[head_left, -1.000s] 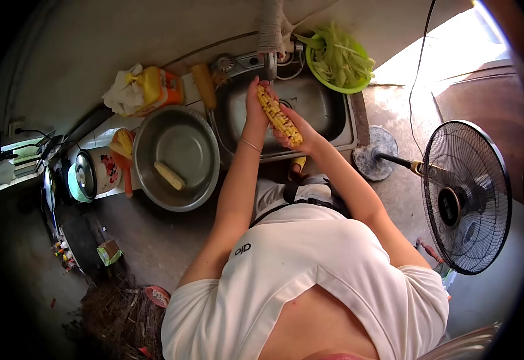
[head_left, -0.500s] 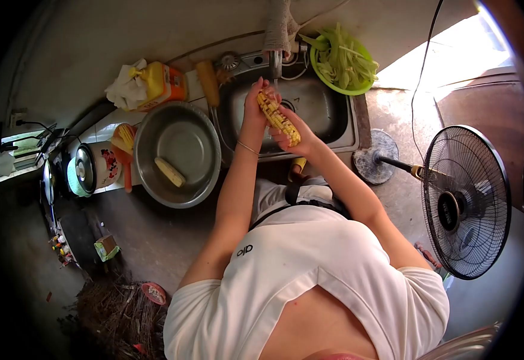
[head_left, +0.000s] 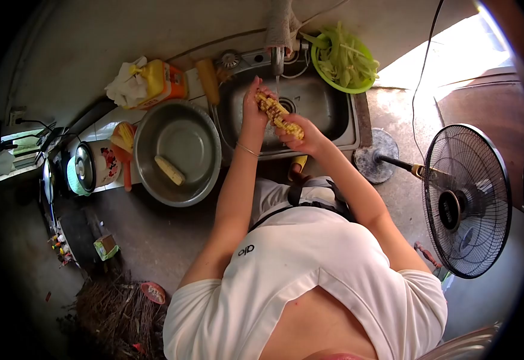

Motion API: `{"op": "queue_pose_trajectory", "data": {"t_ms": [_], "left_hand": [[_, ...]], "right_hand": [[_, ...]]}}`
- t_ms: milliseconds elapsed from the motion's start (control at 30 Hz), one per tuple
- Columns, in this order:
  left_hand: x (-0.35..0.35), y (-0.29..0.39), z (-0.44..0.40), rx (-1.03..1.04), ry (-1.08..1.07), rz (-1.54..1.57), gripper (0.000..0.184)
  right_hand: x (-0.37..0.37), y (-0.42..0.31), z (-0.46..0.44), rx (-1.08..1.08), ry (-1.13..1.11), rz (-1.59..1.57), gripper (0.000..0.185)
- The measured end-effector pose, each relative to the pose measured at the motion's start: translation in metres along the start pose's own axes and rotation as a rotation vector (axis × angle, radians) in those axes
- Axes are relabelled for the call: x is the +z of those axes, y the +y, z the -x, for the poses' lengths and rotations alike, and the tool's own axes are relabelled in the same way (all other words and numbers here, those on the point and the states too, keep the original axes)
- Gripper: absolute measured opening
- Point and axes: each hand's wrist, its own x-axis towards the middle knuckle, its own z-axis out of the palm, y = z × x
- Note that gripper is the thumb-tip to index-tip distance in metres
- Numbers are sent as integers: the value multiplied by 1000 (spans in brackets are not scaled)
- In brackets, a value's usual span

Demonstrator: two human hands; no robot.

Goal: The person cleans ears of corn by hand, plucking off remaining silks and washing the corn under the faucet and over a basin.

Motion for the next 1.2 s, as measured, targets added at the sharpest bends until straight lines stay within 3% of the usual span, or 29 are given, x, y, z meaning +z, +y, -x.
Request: {"op": "queue_pose_trajectory", "data": {"t_ms": [33, 67, 100, 167, 200, 233, 300, 333, 367, 433, 600, 667, 700, 767, 800, 933, 1000, 1033, 1100, 1133, 1200], "left_hand": [[-5, -1, -1, -107, -77, 187, 19], [-7, -3, -5, -213, -159, 377, 18], [-3, -7, -5, -209, -166, 380, 18], [-1, -20, 6, -252, -167, 348, 18], [-2, -20, 10, -203, -110, 144, 20], [-5, -26, 11, -204, -109, 144, 20], [0, -38, 20, -210, 57, -241, 20], [5, -39, 29, -63, 63, -249, 17], [8, -35, 30, -56, 58, -248, 17], [13, -28, 31, 24, 71, -336, 18], [11, -18, 28, 12, 21, -152, 24], [8, -6, 23, -140, -138, 150, 23], [4, -8, 17, -139, -136, 154, 23], [-8, -11, 3, -200, -176, 355, 21], [-1, -7, 3, -163, -193, 333, 18], [8, -6, 1, -169, -217, 327, 18], [16, -5, 1, -103, -64, 105, 23], [20, -3, 1, -105, -65, 104, 23], [26, 0, -1, -49, 33, -121, 36], [29, 2, -2, -51, 33, -122, 36], [28, 4, -5, -206, -24, -77, 44]], "right_hand": [[-6, 4, -1, 165, -299, -628, 38], [-8, 13, -1, 129, -198, -594, 36], [-8, 8, -1, 127, -200, -585, 36], [-7, 3, 1, 79, -208, -621, 36], [-8, -3, 4, 70, -163, -459, 37], [-6, -6, 1, 70, -162, -460, 37], [2, -11, -5, -225, 345, 523, 44], [14, -18, 3, -154, 433, 782, 54], [12, -12, 0, -161, 430, 788, 54], [10, 2, -3, -387, 579, 1337, 62], [8, -1, 0, -240, 455, 914, 65], [0, 10, -2, 18, 36, 19, 64], [0, 13, -1, 21, 37, 21, 64], [3, 21, 0, 189, -476, -711, 64], [6, 24, 1, 179, -494, -759, 64], [-6, 23, -2, 124, -405, -621, 63], [-4, 17, 0, 34, -171, -306, 62], [3, 15, 2, 32, -170, -307, 62], [20, 10, 8, -150, 288, -75, 50], [23, 10, 10, -151, 289, -77, 50], [30, 9, 13, -297, 265, 449, 45]]}}
